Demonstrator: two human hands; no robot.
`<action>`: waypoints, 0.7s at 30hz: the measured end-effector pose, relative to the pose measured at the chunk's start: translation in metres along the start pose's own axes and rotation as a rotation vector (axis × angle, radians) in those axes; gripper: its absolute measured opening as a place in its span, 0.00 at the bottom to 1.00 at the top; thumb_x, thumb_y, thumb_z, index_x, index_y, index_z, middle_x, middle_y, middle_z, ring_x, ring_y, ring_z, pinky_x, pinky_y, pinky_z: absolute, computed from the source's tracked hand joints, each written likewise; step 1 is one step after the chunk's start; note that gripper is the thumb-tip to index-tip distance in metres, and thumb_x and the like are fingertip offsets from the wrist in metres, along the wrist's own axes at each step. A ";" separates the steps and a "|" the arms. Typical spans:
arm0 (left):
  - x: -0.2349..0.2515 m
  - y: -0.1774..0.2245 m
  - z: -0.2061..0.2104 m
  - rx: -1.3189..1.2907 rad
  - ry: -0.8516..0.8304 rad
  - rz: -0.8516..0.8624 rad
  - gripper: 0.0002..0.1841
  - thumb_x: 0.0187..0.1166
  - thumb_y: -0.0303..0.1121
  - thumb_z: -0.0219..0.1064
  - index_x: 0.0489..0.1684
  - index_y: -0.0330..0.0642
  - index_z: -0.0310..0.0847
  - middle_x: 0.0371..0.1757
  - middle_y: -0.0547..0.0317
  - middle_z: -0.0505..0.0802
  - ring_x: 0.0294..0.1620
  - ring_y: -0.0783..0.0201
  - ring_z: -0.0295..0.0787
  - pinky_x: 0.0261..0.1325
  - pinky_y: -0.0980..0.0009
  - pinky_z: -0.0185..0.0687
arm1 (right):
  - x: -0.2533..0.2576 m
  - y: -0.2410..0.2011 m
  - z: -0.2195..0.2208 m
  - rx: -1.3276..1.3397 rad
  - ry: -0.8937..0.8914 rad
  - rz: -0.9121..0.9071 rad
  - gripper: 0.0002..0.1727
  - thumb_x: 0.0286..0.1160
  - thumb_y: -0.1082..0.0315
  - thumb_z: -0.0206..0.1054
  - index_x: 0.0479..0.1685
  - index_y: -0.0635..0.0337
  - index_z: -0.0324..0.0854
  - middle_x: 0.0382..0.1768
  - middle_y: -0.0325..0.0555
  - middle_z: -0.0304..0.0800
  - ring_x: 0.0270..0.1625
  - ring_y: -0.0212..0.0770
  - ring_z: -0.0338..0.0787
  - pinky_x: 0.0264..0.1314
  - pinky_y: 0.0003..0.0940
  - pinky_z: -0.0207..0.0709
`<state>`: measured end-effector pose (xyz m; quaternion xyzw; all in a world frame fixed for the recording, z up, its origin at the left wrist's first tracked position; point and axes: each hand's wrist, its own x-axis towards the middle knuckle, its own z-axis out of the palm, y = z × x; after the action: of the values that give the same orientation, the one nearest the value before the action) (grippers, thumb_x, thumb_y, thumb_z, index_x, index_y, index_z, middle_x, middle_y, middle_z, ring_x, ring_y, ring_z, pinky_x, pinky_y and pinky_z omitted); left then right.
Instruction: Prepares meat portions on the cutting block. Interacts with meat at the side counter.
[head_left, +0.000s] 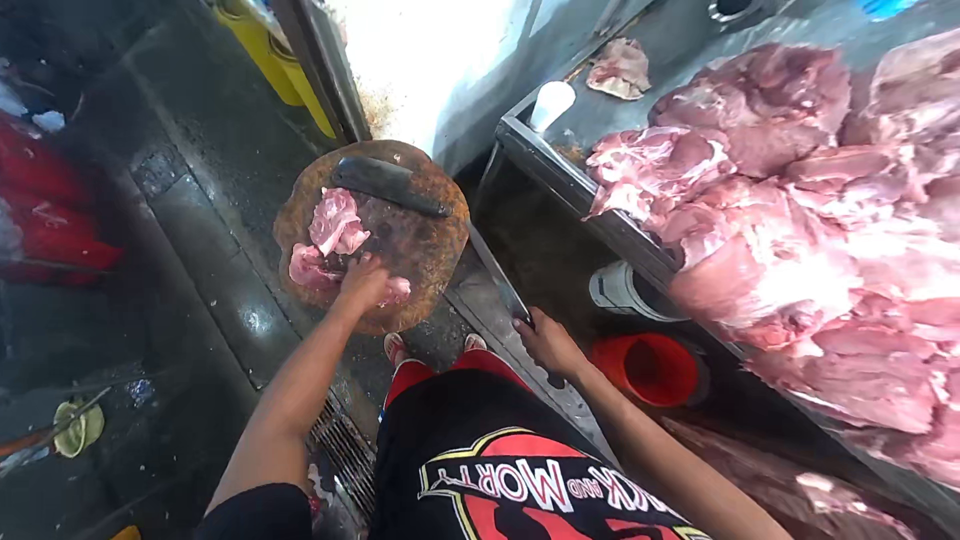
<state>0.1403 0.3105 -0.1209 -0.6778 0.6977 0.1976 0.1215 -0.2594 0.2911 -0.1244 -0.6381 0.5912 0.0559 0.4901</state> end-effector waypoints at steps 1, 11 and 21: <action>-0.003 -0.013 -0.004 -0.022 -0.025 0.012 0.18 0.72 0.51 0.77 0.51 0.49 0.94 0.66 0.48 0.88 0.77 0.40 0.74 0.74 0.34 0.70 | -0.004 0.009 0.005 0.062 0.036 0.029 0.26 0.91 0.46 0.53 0.73 0.57 0.72 0.35 0.54 0.86 0.30 0.51 0.90 0.38 0.55 0.88; -0.036 -0.029 -0.082 -0.724 0.143 0.061 0.13 0.81 0.40 0.74 0.57 0.48 0.87 0.50 0.57 0.95 0.47 0.62 0.94 0.56 0.53 0.91 | -0.032 0.040 0.059 0.288 0.095 0.208 0.26 0.92 0.47 0.53 0.70 0.61 0.72 0.34 0.54 0.86 0.29 0.51 0.89 0.36 0.56 0.87; -0.042 -0.002 0.005 -1.259 0.319 -0.638 0.24 0.80 0.46 0.74 0.67 0.40 0.82 0.50 0.43 0.93 0.38 0.53 0.94 0.42 0.54 0.94 | -0.010 0.007 0.030 0.095 -0.008 0.070 0.26 0.91 0.46 0.53 0.74 0.56 0.72 0.36 0.52 0.87 0.33 0.50 0.90 0.43 0.55 0.86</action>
<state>0.1445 0.3501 -0.1070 -0.8103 0.2291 0.4157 -0.3436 -0.2523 0.3198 -0.1374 -0.5928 0.6132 0.0475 0.5200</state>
